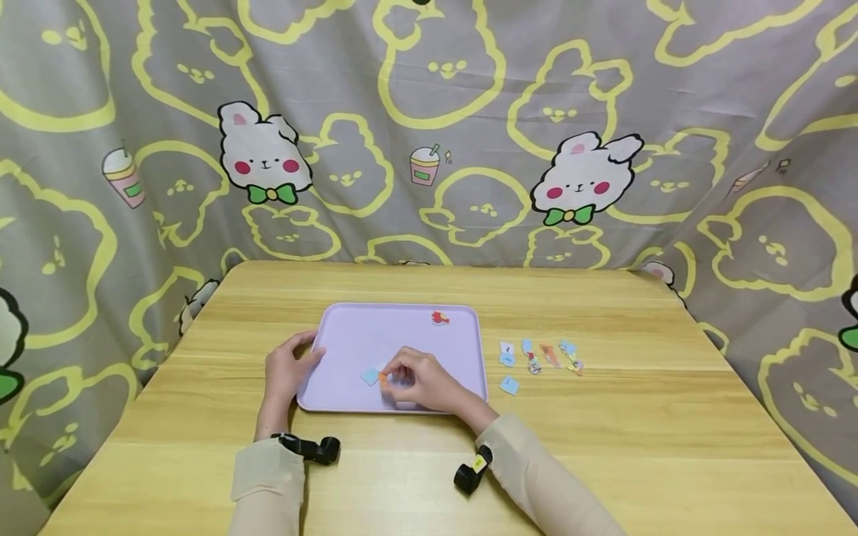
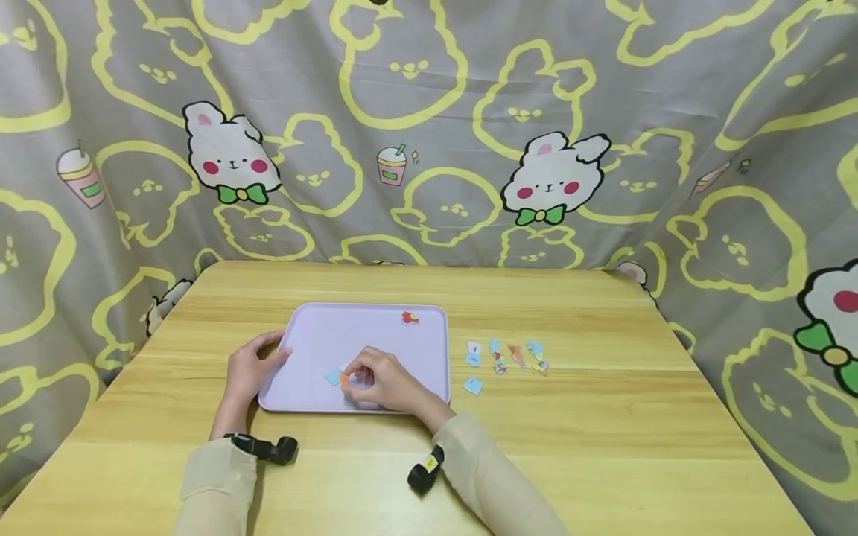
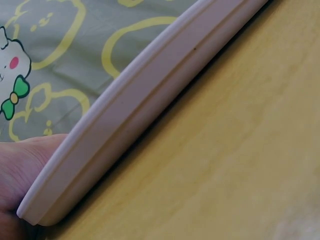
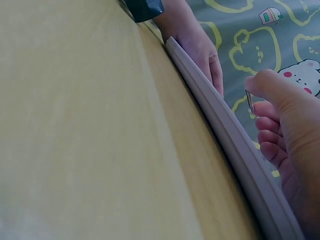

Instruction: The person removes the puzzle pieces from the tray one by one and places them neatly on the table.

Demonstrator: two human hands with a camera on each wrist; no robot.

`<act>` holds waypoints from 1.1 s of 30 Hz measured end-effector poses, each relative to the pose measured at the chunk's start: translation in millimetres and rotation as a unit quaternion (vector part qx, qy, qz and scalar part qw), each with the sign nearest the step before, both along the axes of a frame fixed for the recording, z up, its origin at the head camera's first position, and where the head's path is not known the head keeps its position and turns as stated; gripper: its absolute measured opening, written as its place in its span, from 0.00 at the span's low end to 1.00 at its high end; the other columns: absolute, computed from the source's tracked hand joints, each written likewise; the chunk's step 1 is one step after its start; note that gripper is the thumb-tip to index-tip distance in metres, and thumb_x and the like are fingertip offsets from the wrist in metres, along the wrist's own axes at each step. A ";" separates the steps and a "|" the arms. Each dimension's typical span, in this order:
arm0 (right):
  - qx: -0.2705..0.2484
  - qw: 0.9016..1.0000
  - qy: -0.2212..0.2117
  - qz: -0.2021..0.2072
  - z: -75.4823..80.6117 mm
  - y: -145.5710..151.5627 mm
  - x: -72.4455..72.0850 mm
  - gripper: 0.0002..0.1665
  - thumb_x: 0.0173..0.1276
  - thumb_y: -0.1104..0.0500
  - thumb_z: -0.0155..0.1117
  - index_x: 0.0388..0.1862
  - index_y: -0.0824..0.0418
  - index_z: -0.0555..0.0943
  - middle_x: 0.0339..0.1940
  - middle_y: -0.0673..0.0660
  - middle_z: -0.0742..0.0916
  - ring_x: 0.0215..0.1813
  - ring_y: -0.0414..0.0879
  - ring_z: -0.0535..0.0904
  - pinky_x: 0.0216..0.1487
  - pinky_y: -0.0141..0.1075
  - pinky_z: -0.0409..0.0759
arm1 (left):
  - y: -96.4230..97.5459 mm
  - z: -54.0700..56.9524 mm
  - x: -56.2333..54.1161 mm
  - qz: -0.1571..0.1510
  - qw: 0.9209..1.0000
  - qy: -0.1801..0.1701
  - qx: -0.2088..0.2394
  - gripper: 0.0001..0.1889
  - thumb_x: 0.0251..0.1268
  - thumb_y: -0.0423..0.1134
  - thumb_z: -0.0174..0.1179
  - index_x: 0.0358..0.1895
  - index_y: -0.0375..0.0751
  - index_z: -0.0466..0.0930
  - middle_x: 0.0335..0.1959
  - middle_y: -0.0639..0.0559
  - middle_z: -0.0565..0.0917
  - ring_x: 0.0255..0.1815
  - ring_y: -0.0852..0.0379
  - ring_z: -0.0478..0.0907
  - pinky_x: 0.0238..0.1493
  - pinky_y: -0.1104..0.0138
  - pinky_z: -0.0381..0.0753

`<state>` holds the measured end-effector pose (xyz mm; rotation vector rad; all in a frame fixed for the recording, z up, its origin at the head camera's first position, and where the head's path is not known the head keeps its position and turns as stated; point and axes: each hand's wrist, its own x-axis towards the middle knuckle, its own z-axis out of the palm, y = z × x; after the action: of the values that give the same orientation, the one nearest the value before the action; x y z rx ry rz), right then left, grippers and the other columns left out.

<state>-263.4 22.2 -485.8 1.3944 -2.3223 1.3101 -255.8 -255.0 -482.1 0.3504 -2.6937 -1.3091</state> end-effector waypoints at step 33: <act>-0.036 0.991 0.028 -0.125 3.7 89.7 16.3 0.12 0.56 0.64 0.75 0.39 0.57 0.83 0.32 0.54 0.84 0.32 0.43 0.76 0.31 0.29 0.77 | 1.4 2.6 2.6 0.003 1.000 0.002 -0.009 0.24 0.68 0.41 0.61 0.65 0.39 0.74 0.68 0.37 0.74 0.74 0.37 0.63 0.76 0.47 0.59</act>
<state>-247.1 112.0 -482.1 1.0626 -2.2983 1.2506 -253.2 -253.6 -479.5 0.3547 -2.6972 -1.2815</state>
